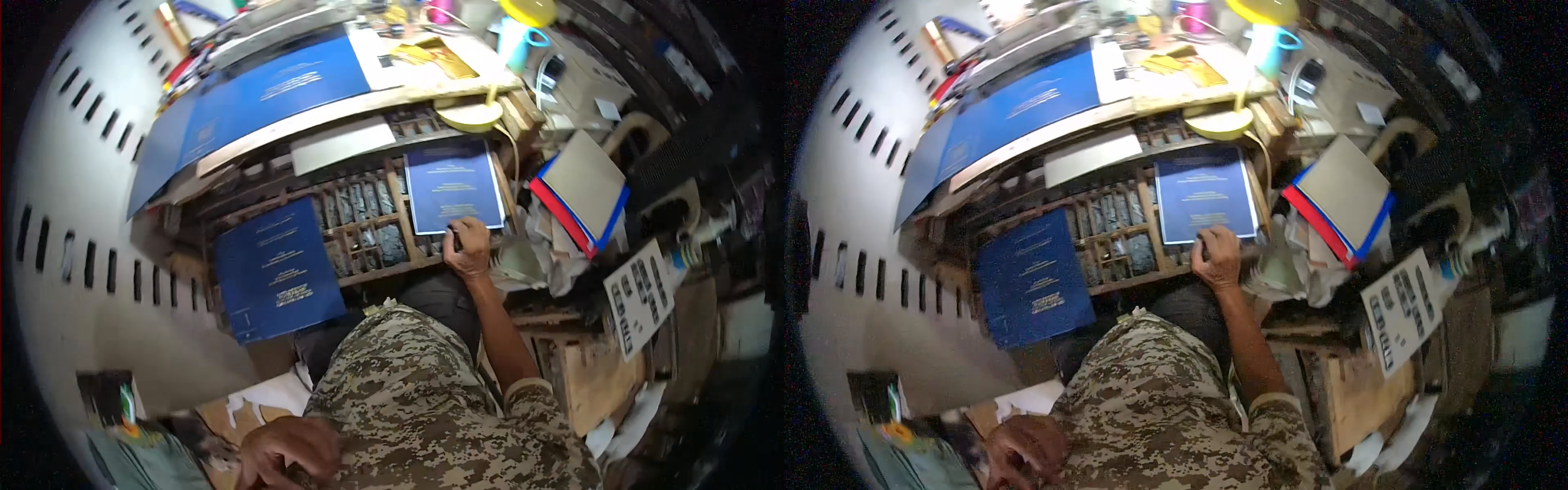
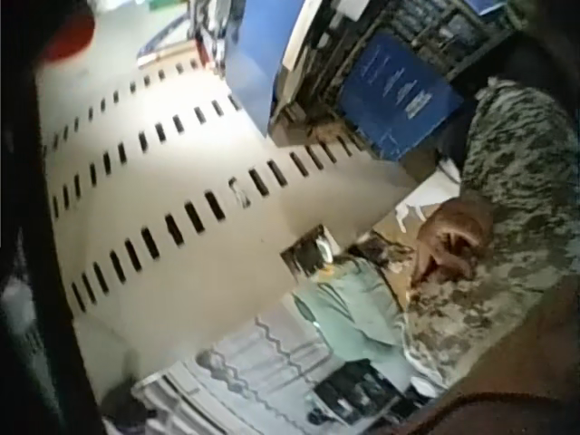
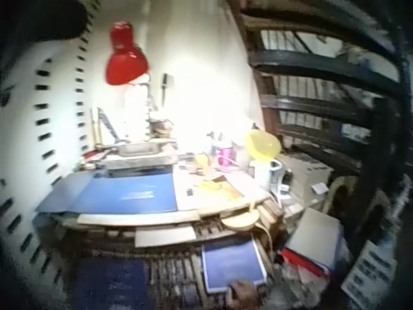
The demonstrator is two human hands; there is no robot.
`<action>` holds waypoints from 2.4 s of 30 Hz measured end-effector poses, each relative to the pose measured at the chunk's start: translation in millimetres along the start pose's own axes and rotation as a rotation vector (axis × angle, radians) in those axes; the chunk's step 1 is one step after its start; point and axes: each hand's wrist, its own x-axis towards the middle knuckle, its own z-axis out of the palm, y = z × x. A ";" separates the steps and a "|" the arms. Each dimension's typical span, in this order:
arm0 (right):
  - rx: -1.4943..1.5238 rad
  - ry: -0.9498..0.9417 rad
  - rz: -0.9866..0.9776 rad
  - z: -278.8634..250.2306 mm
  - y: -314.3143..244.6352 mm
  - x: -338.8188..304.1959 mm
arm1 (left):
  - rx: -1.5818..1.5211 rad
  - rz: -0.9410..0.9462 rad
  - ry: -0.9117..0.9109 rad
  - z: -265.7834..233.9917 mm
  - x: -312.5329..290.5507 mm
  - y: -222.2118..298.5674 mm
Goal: The recorder is assembling book covers and arranging metal types for a manual press.
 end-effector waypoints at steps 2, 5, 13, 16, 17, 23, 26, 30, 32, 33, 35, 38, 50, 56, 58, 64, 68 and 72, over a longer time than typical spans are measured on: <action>0.003 -0.002 -0.019 0.5 4.3 -8.3 | 0.161 -0.085 0.054 12.8 36.9 -2.9; -0.057 -0.024 -0.019 1.5 3.8 -11.1 | 0.234 -0.140 0.025 8.5 55.4 8.9; -0.069 -0.013 -0.027 7.3 7.5 -15.4 | 0.107 0.053 -0.203 9.5 38.0 6.8; -0.076 -0.031 -0.018 4.0 7.6 -16.1 | 0.100 0.042 -0.177 11.3 42.7 8.3; -0.073 -0.044 -0.015 3.8 7.2 -14.2 | 0.100 0.035 -0.159 12.4 45.3 10.2; -0.081 -0.065 -0.005 6.6 11.9 -10.6 | 0.083 -0.077 -0.472 -6.6 15.1 10.9; -0.089 -0.083 0.015 6.3 12.5 -11.4 | 0.130 0.010 -0.397 -3.5 10.9 8.9; -0.090 -0.103 0.026 4.8 10.5 -10.8 | 0.154 0.037 -0.247 4.5 15.3 17.0; -0.083 -0.119 0.028 3.0 9.4 -12.1 | 0.091 -0.085 -0.102 10.5 24.1 30.6; -0.080 -0.128 0.030 3.8 10.0 -10.5 | 0.056 -0.146 -0.028 11.3 26.3 31.7; -0.085 -0.121 0.014 5.2 9.2 -7.3 | 0.100 -0.085 -0.033 10.3 31.8 22.2; -0.097 -0.116 0.005 4.0 9.2 -11.8 | 0.207 0.065 -0.046 7.2 37.9 1.3; -0.128 -0.109 -0.030 1.5 9.8 -8.3 | -0.051 -0.063 -0.062 -4.4 17.4 4.1; -0.124 -0.124 -0.041 4.0 15.3 -9.4 | -0.114 -0.169 -0.015 -7.9 20.2 -2.1; -0.123 -0.120 -0.029 5.0 14.7 -9.3 | -0.131 -0.176 -0.029 -7.1 17.7 -4.2; -0.132 -0.117 -0.026 3.4 14.6 -9.5 | 0.397 -0.308 0.234 -12.6 22.0 4.0; -0.106 -0.135 -0.029 2.3 14.1 -10.8 | 1.485 -0.135 0.465 -69.2 45.5 11.1; -0.117 -0.102 -0.031 2.8 17.0 -13.4 | 1.968 -0.084 0.655 -137.9 98.8 53.3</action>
